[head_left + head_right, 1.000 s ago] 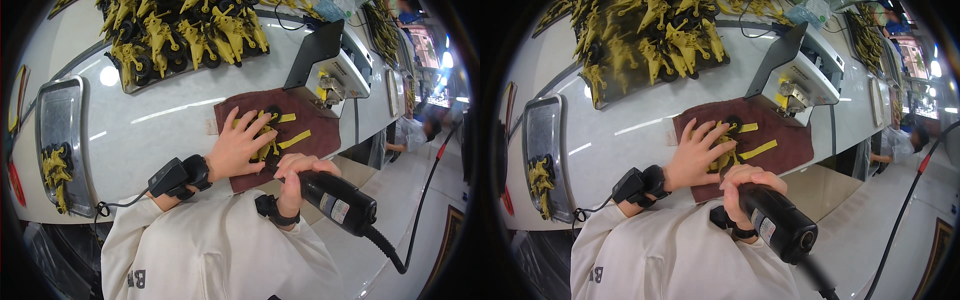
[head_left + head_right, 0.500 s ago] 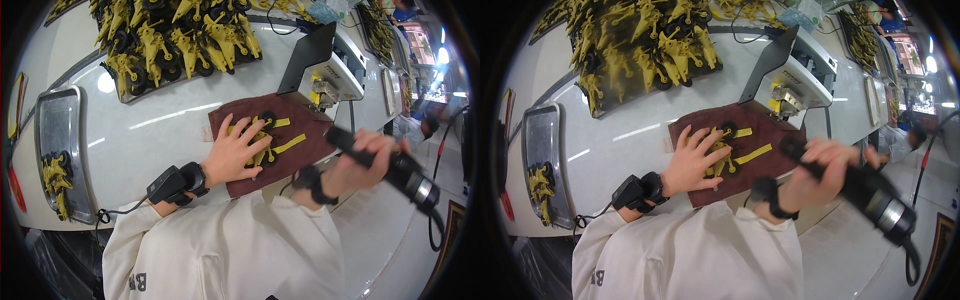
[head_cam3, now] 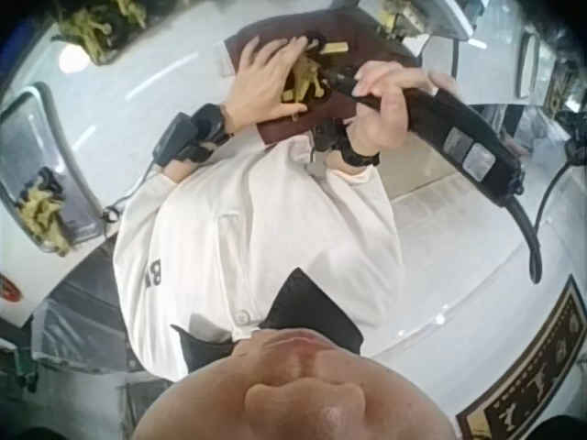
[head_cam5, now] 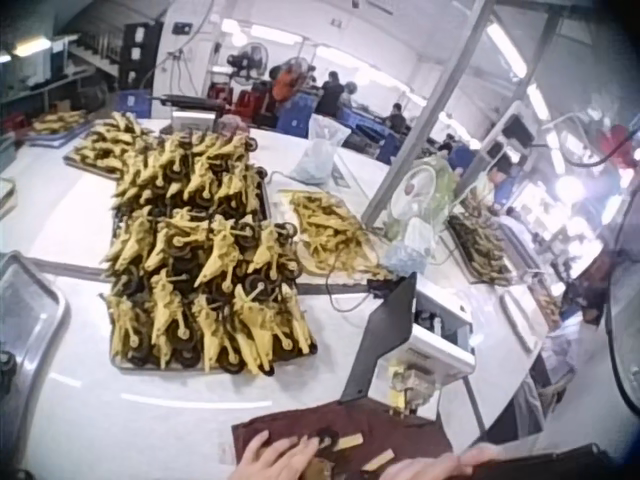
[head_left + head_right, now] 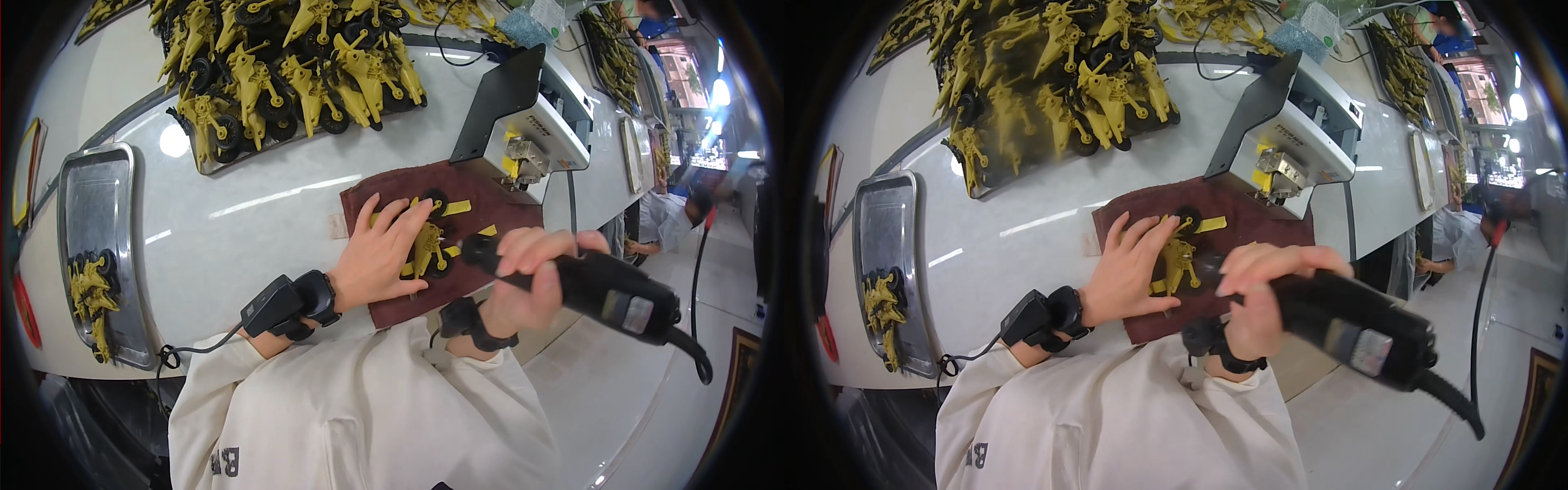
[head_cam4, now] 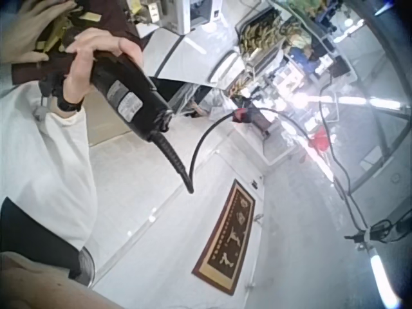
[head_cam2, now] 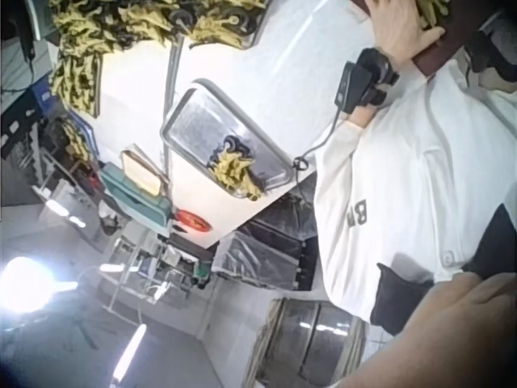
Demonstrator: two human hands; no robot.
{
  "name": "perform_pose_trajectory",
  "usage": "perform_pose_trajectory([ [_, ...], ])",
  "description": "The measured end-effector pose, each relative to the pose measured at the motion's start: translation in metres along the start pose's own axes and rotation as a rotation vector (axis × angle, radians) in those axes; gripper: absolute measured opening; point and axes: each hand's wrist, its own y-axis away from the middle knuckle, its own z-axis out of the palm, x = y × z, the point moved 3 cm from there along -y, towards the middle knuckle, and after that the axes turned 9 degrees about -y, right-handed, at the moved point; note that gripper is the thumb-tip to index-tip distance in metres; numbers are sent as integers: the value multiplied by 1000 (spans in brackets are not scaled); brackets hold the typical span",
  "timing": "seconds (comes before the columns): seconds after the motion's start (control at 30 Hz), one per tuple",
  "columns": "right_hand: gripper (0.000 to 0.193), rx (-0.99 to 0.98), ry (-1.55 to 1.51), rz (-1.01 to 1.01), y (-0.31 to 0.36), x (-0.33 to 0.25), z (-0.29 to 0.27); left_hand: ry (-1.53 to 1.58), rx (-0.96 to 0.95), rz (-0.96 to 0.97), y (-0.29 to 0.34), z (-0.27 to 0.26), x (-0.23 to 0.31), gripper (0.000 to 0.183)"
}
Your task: The person picks up a toy motorcycle from a pile, places it on a cloth, and uses a power tool on it before placing it onto a tray and repeating the process.
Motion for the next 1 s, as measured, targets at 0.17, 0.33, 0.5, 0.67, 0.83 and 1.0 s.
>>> perform_pose_trajectory([
  [0.17,50,-63,8,64,15,18,8,18,8,-21,1,0,-2,104],
  [0.33,47,-73,88,60,17,29,7,32,3,-22,-1,-3,0,101],
  [0.5,48,-156,-5,182,20,50,-1,-2,9,4,0,1,-1,103],
  [0.67,40,-62,88,276,18,54,2,-19,-1,3,0,4,-2,91],
  [0.83,37,-182,87,145,17,41,4,-47,-9,-17,2,3,-3,89],
  [1.0,48,208,138,-229,-56,-15,-22,23,-14,-29,-2,0,2,87],
])
